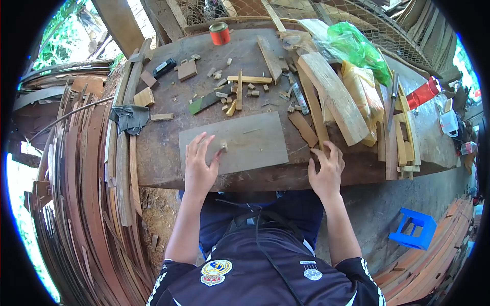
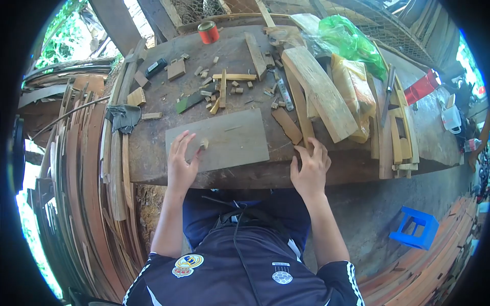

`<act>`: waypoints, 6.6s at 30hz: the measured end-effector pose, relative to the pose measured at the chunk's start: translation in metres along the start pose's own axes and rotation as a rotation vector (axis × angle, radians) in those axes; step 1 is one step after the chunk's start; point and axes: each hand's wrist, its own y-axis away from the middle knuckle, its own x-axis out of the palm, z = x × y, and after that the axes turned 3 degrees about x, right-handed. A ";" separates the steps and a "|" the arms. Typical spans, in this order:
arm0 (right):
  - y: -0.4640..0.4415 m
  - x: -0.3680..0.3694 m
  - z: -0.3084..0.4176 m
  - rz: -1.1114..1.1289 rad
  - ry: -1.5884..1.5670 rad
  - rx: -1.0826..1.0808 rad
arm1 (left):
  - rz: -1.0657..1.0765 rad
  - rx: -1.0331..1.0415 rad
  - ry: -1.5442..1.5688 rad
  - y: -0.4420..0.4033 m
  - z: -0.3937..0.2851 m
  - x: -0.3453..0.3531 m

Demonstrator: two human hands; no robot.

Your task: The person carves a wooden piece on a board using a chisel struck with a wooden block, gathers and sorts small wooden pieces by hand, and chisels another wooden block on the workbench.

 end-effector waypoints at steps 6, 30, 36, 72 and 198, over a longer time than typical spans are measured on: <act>-0.021 0.000 0.043 -0.178 -0.232 -0.177 | 0.017 0.019 0.066 -0.005 0.024 0.004; -0.114 0.120 0.155 0.116 -0.153 -0.195 | -0.068 0.073 0.037 -0.005 0.018 0.004; -0.132 0.084 0.127 -0.178 -0.430 -0.236 | -0.069 0.073 0.046 -0.004 0.022 0.003; -0.276 0.030 0.059 0.440 -0.162 -0.156 | -0.088 0.035 0.048 0.000 0.030 0.006; -0.210 0.054 0.148 0.432 -0.233 -0.353 | 0.025 -1.176 2.126 -0.031 -0.039 0.034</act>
